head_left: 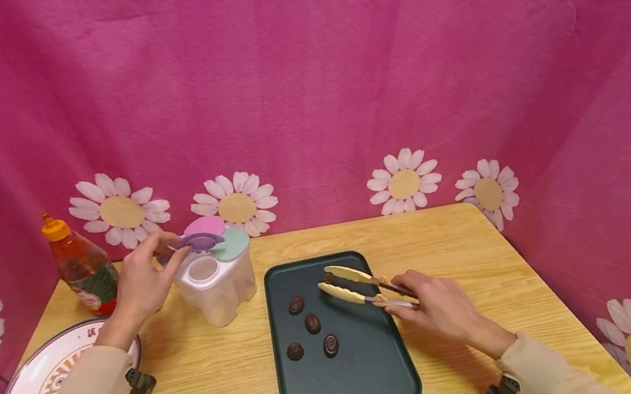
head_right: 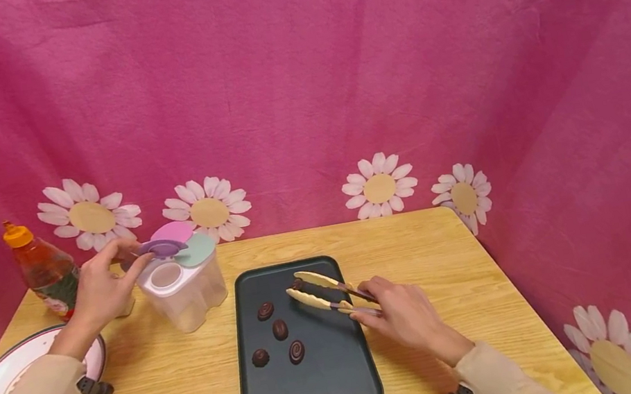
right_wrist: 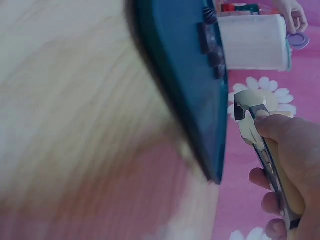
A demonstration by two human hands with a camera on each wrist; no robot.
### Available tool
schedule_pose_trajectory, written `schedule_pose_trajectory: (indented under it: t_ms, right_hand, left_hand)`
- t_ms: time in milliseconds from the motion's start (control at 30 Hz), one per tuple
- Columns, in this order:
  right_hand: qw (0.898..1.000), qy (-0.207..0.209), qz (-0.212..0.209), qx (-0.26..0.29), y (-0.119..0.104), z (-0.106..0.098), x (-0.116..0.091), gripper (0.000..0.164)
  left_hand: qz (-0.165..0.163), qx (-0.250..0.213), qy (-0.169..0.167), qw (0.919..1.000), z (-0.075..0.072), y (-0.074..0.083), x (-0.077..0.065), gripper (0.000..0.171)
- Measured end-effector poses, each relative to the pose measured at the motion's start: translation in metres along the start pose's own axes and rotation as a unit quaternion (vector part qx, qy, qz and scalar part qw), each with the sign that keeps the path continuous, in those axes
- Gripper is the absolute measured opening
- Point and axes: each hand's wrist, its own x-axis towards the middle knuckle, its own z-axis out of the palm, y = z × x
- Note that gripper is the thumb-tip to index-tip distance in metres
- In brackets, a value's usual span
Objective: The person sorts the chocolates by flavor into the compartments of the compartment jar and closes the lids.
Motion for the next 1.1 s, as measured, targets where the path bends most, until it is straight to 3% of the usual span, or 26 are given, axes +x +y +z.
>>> schedule_pose_trajectory:
  t_ms: [267, 533, 900, 1100]
  right_hand:
    - [1.0, -0.004, -0.025, 0.004, -0.03, -0.015, 0.019, 0.047]
    - [0.996, 0.021, -0.081, 0.001, -0.067, -0.022, 0.043, 0.05]
    - [0.989, 0.044, -0.141, 0.029, -0.106, -0.018, 0.082, 0.05]
    - [0.988, 0.032, -0.147, 0.025, -0.121, -0.014, 0.099, 0.048]
  left_hand:
    - [-0.005, -0.003, -0.003, 1.0, -0.001, 0.0, -0.001, 0.023]
    - [-0.003, -0.009, -0.005, 0.9999, -0.001, 0.0, -0.001, 0.022]
    - [-0.006, -0.008, -0.003, 1.0, -0.001, -0.001, 0.0, 0.022]
    - [-0.007, -0.01, -0.009, 0.9999, -0.003, 0.001, 0.0, 0.022]
